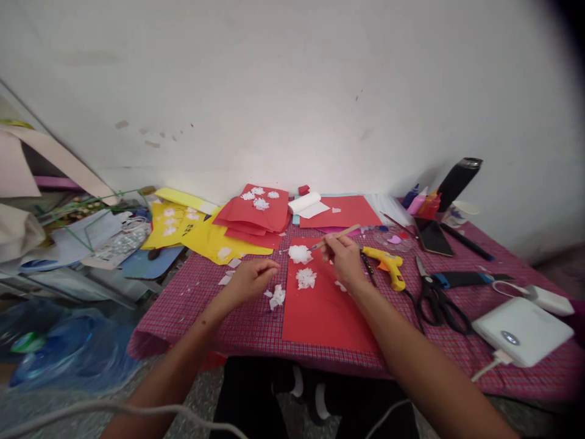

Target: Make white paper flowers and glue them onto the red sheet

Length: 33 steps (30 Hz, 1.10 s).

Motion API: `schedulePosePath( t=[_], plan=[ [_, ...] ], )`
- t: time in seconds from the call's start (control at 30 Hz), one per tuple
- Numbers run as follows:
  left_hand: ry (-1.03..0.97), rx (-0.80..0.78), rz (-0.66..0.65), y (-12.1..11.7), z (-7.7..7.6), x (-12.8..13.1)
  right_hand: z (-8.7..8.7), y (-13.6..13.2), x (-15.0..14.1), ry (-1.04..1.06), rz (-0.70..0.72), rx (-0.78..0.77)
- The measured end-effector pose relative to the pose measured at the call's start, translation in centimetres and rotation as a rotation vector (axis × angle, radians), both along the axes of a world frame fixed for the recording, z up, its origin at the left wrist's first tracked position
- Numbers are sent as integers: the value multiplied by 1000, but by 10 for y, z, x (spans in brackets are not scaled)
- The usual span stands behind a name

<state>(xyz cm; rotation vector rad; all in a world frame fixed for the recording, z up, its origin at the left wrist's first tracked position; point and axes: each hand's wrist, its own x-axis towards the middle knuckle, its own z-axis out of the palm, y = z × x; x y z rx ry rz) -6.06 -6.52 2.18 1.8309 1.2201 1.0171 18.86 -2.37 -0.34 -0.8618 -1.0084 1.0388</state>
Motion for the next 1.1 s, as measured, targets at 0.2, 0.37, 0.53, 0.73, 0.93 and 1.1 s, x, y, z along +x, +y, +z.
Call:
schedulePosePath(
  t=[0.2,0.37,0.53,0.73,0.93,1.1],
  plan=[
    [349,167,28,41,-9,23,-2,8,5,49,-134,18],
    [506,350,-26,58,-13,45,-5,7,5,-19,-130,-8],
    [627,384,-79,59,-17,53,-4,6,3,-74,-135,-10],
    [622,374,-91,61,-20,50,-2,4,2,-114,-122,-12],
    [605,370,-70,61,-20,51,-5,3,0,-215,-49,2],
    [606,374,-76,64,-23,52,-9,3,-5,-504,37,31]
  ],
)
